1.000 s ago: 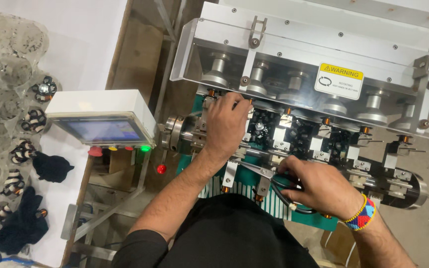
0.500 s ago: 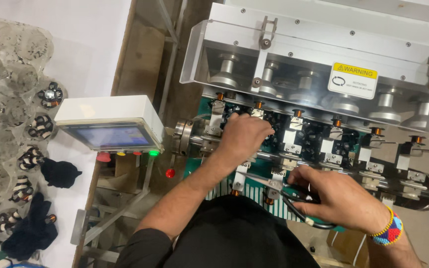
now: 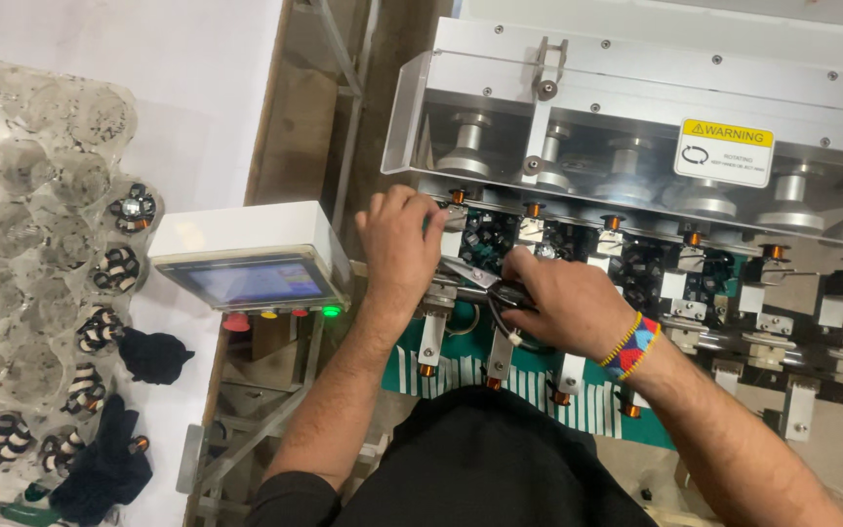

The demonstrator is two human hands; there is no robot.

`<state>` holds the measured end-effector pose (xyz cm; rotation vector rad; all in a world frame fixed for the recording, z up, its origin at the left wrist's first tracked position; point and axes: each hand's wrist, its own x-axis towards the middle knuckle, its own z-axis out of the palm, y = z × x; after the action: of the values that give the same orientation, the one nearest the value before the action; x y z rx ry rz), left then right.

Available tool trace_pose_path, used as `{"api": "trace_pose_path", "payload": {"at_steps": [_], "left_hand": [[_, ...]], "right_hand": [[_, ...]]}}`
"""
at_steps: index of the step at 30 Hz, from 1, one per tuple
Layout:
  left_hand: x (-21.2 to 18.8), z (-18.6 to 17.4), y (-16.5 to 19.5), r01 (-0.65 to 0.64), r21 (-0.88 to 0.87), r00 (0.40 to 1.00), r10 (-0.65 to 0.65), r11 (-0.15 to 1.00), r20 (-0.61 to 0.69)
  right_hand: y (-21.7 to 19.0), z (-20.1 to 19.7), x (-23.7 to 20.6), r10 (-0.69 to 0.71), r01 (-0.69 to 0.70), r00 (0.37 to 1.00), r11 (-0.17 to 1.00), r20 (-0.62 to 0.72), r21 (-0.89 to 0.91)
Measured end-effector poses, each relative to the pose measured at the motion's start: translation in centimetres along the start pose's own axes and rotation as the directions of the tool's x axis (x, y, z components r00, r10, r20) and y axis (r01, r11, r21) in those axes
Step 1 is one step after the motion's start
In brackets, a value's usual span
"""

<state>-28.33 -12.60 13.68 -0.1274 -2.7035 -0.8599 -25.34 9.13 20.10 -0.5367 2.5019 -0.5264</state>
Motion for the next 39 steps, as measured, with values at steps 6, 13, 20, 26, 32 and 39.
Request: {"api": "trace_pose_path", "payload": {"at_steps": [6,13,20,26,32,39], "left_hand": [[-1.1,0.2,2.5,-0.118,-0.023,0.988,0.115,0.993,-0.103],[-2.6,1.1,3.1,-0.048,0.032,0.998,0.049,0.998,-0.044],[-2.9,5.6,4.5,0.005,-0.011,1.000,-0.006,1.000,-0.024],[-3.6,5.6,6.7,-0.069,0.160,0.998,0.069,0.985,0.006],[-8.1,9.3,18.5,-0.252,-0.078,0.968,0.252,0.965,0.002],[-7.2,18.6,25.8,-0.189,0.234,0.981,0.171,0.954,0.095]], "right_hand": [[5.1,3.3,-10.2,-0.001,-0.053,0.986,0.943,0.164,0.328],[14.7,16.9,-25.1,0.210,-0.494,0.869,0.402,0.448,0.771],[23.6,25.2,-20.3,0.424,-0.373,0.778,0.906,-0.464,0.203],[29.6,21.2,-14.6,0.306,-0.530,0.694,0.830,-0.651,-0.174],[29.6,19.6,-16.1,0.168,-0.462,0.626,0.866,-0.761,-0.189],[27.9,27.1,-27.8,0.332,-0.102,0.821,0.885,-0.465,0.453]]}}
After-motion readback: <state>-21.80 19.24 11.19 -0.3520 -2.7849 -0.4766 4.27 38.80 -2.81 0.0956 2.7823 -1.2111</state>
